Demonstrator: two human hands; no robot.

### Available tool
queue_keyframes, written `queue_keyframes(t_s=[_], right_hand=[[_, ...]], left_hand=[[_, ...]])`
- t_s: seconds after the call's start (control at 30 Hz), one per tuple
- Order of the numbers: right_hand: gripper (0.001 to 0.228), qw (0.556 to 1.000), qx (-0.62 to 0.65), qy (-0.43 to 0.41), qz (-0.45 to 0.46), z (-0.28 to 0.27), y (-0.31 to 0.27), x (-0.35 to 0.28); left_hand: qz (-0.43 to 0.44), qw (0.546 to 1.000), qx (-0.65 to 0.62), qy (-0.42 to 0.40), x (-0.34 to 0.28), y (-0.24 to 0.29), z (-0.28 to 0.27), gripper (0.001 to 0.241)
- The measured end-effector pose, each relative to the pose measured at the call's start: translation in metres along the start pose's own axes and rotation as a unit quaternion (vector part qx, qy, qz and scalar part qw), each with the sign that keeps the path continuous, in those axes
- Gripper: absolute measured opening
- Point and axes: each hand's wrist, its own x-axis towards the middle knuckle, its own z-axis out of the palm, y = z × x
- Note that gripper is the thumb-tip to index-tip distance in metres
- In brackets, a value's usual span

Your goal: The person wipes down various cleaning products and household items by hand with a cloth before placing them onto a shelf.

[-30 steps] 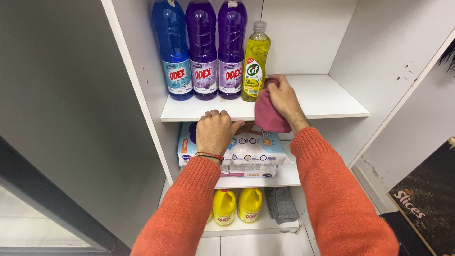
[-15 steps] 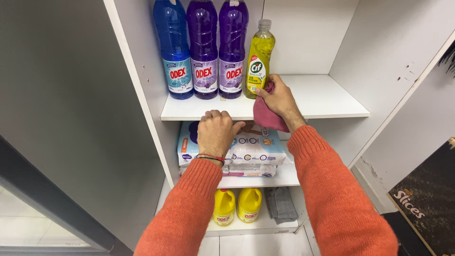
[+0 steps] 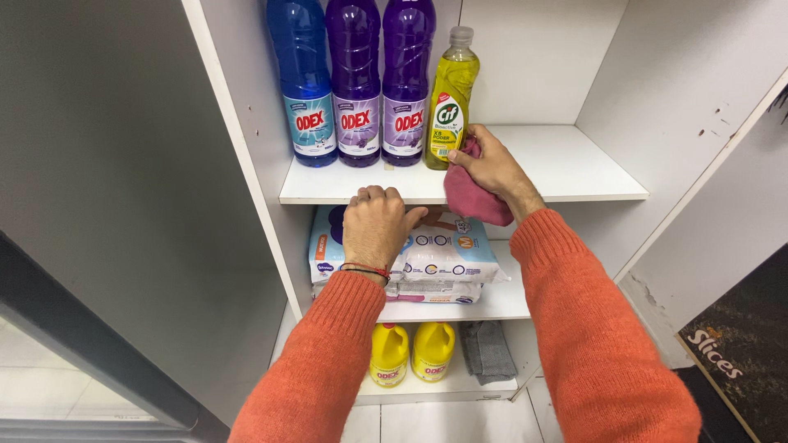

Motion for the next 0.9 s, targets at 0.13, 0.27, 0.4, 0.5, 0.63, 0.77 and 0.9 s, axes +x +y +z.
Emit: queue_keyframes(t_s=[0.13, 0.27, 0.4, 0.5, 0.63, 0.77, 0.9], right_hand=[[0.064, 0.999, 0.016, -0.021, -0.025, -0.002, -0.011, -0.015], [0.061, 0.994, 0.064, -0.048, -0.077, 0.002, -0.014, -0.016], [0.062, 0.995, 0.037, -0.051, -0.078, 0.003, -0.011, -0.012], [0.064, 0.997, 0.022, -0.048, -0.062, 0.001, -0.018, -0.019], [0.067, 0.996, 0.031, -0.051, -0.059, 0.000, -0.018, -0.020], [0.071, 0.997, 0.028, -0.062, -0.039, -0.004, -0.018, -0.017], [0.079, 0.999, 0.014, -0.033, 0.002, -0.009, -0.007, -0.020]], left_hand=[[0.001, 1.000, 0.012, 0.010, -0.001, 0.003, 0.008, 0.080], [-0.007, 1.000, 0.018, -0.010, 0.001, 0.006, 0.008, 0.081], [-0.010, 1.000, 0.019, -0.016, 0.002, 0.007, 0.008, 0.082], [-0.010, 1.000, 0.021, -0.016, 0.002, 0.008, 0.009, 0.083], [-0.007, 1.000, 0.027, -0.010, 0.001, 0.006, 0.012, 0.081], [-0.009, 1.000, 0.020, -0.010, 0.000, 0.006, 0.011, 0.080], [-0.010, 1.000, 0.022, 0.002, 0.000, 0.006, 0.015, 0.082]])
